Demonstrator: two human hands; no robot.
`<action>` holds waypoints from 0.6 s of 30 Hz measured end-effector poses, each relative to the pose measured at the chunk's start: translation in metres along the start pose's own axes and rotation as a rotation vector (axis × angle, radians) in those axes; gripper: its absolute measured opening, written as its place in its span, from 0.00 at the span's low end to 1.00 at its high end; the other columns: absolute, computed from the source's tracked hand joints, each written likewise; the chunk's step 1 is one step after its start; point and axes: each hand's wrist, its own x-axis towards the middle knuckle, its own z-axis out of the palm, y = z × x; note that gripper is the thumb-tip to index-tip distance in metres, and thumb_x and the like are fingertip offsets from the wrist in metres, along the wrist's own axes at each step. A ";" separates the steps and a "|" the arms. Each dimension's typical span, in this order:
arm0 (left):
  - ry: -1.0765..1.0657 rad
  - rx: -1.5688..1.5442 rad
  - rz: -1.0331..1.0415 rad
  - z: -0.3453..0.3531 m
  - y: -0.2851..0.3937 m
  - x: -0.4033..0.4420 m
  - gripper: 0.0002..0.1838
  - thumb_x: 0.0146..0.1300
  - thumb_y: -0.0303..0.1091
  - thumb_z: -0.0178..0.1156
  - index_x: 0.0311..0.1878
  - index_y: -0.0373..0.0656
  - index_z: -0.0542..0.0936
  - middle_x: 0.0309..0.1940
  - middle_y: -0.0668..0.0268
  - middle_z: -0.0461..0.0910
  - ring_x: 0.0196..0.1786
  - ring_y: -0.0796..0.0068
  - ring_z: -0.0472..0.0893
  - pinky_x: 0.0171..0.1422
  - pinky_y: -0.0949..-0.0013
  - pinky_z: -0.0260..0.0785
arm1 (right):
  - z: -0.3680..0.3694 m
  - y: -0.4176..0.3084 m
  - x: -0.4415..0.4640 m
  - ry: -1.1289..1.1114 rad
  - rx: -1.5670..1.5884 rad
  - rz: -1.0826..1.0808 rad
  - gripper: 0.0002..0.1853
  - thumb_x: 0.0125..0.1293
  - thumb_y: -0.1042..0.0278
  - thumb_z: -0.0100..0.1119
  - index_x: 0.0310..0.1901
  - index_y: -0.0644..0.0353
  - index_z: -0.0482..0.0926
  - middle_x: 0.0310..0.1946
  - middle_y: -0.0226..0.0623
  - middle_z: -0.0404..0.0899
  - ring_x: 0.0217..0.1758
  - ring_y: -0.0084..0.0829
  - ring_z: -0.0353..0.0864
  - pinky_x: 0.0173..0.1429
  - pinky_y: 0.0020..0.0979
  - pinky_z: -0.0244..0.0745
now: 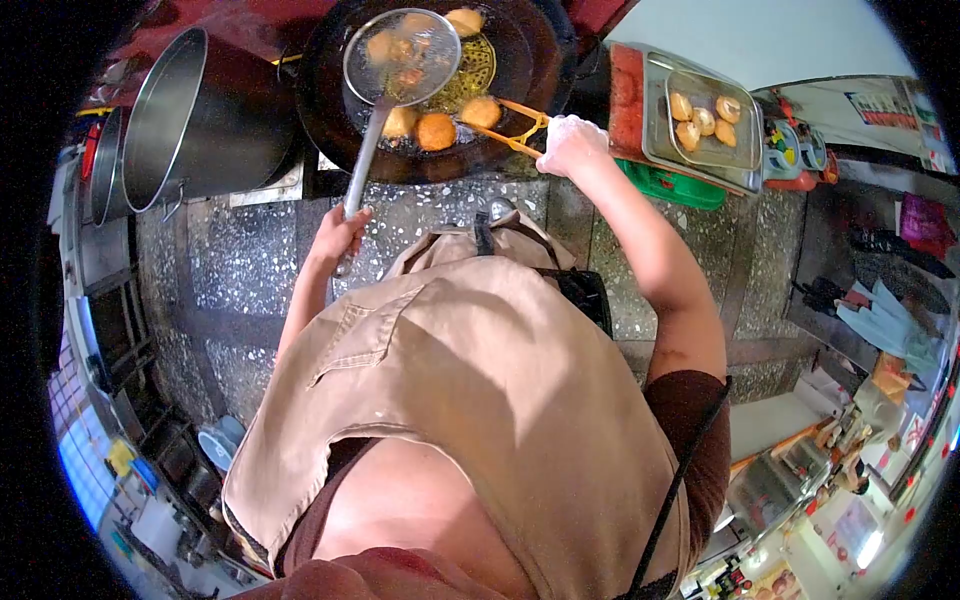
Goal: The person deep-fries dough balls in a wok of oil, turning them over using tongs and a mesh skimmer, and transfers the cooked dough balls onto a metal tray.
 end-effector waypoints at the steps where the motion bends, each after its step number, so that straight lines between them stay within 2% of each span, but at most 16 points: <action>1: 0.077 -0.008 -0.007 0.000 0.000 -0.002 0.14 0.60 0.39 0.60 0.31 0.38 0.68 0.14 0.71 0.68 0.14 0.81 0.67 0.16 0.74 0.59 | 0.002 0.000 0.000 0.002 -0.012 0.000 0.29 0.47 0.52 0.64 0.50 0.60 0.75 0.48 0.43 0.77 0.52 0.40 0.77 0.53 0.37 0.74; 7: 0.156 -0.146 0.031 -0.012 0.000 -0.015 0.13 0.60 0.39 0.59 0.31 0.39 0.69 0.16 0.72 0.67 0.14 0.83 0.65 0.17 0.75 0.59 | -0.003 0.002 -0.001 -0.036 -0.003 -0.013 0.30 0.47 0.53 0.65 0.51 0.60 0.74 0.50 0.43 0.76 0.52 0.40 0.76 0.53 0.38 0.74; 12: 0.220 -0.126 0.048 -0.018 -0.002 -0.024 0.14 0.60 0.39 0.58 0.30 0.39 0.68 0.15 0.72 0.67 0.14 0.82 0.66 0.16 0.76 0.58 | 0.010 0.005 -0.001 0.046 -0.008 -0.038 0.29 0.45 0.54 0.66 0.48 0.63 0.74 0.45 0.45 0.77 0.50 0.42 0.77 0.53 0.38 0.74; 16: 0.220 -0.140 0.020 -0.020 -0.012 -0.029 0.14 0.60 0.39 0.58 0.29 0.40 0.68 0.15 0.71 0.67 0.13 0.82 0.66 0.16 0.75 0.58 | 0.016 0.012 -0.003 0.027 -0.014 -0.055 0.31 0.45 0.54 0.67 0.49 0.65 0.72 0.46 0.46 0.77 0.50 0.42 0.77 0.52 0.38 0.74; 18: 0.221 -0.148 0.009 -0.018 -0.012 -0.033 0.14 0.60 0.39 0.58 0.29 0.40 0.68 0.15 0.71 0.67 0.13 0.82 0.66 0.16 0.75 0.58 | 0.019 0.014 -0.003 0.042 -0.015 -0.074 0.35 0.45 0.52 0.66 0.52 0.64 0.68 0.45 0.49 0.75 0.49 0.46 0.77 0.52 0.40 0.74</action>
